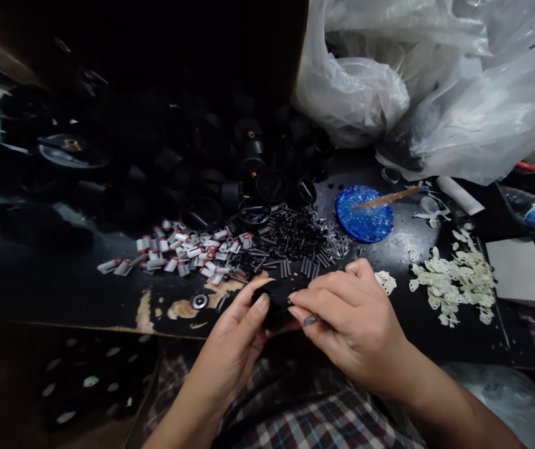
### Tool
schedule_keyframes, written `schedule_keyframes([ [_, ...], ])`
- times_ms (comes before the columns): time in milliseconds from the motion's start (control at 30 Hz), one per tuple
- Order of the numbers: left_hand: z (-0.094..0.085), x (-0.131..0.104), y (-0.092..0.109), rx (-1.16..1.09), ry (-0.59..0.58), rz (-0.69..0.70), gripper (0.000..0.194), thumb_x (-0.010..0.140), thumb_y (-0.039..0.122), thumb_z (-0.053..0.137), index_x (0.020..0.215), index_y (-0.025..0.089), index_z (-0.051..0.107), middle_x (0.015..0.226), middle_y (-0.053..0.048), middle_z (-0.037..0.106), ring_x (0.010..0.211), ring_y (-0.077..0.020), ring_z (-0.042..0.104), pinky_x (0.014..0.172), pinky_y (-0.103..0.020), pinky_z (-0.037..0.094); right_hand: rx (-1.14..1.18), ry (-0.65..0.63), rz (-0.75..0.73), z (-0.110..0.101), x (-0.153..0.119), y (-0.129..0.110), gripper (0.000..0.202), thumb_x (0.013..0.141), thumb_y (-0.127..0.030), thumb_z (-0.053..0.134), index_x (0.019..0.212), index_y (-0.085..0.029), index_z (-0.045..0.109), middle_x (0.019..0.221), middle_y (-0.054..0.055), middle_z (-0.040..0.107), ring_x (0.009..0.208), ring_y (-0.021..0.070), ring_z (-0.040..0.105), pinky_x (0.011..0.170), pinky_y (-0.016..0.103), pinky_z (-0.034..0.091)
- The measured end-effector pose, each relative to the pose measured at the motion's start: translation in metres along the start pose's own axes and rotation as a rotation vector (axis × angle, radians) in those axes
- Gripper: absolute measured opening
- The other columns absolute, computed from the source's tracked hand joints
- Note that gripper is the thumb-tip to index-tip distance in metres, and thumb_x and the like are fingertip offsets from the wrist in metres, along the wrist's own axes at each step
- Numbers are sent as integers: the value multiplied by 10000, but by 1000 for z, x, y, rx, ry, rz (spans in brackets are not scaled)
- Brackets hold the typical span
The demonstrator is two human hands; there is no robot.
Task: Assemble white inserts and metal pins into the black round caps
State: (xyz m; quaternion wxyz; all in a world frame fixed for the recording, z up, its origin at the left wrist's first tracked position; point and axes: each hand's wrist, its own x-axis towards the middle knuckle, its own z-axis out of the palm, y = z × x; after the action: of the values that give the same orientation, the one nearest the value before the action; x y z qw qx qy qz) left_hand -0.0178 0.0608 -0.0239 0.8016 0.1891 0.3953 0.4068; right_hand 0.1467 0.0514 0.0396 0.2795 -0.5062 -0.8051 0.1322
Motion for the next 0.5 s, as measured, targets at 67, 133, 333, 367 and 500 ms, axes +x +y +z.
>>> schedule_keyframes([
  [67,0,0,-1,9,8,8,168,864,311,650,1017,279,710,984,-17,706,880,-157,667,761,-224,560,-70,-33,-38,-3,1,1,119,894,-128,577,957,-131,678,853,42,709,724,160,610,693,363,296],
  [133,0,0,-1,15,11,12,170,864,307,650,1021,278,709,1001,-19,709,910,-167,667,771,-226,560,-72,-53,-42,-4,1,2,135,892,-119,569,965,-131,682,840,36,710,718,160,610,684,361,295],
  [333,2,0,0,-7,35,0,178,841,310,679,1005,255,720,994,-36,719,930,-188,672,718,-214,573,-3,-56,-22,-1,-5,3,162,891,-120,575,1027,-135,660,887,33,709,780,167,623,708,357,323],
  [367,2,0,0,-20,48,0,172,834,309,686,992,252,724,1004,-38,719,938,-191,671,706,-212,575,-8,-61,-21,-2,-6,3,192,902,-127,565,1075,-140,646,910,35,705,783,165,618,709,358,324],
  [500,-1,-2,1,-26,111,26,179,814,321,707,975,243,721,1000,-48,719,879,-199,686,761,-304,594,37,-189,149,-9,-5,0,333,909,-155,576,1237,-207,555,1030,27,651,881,169,590,761,347,376],
])
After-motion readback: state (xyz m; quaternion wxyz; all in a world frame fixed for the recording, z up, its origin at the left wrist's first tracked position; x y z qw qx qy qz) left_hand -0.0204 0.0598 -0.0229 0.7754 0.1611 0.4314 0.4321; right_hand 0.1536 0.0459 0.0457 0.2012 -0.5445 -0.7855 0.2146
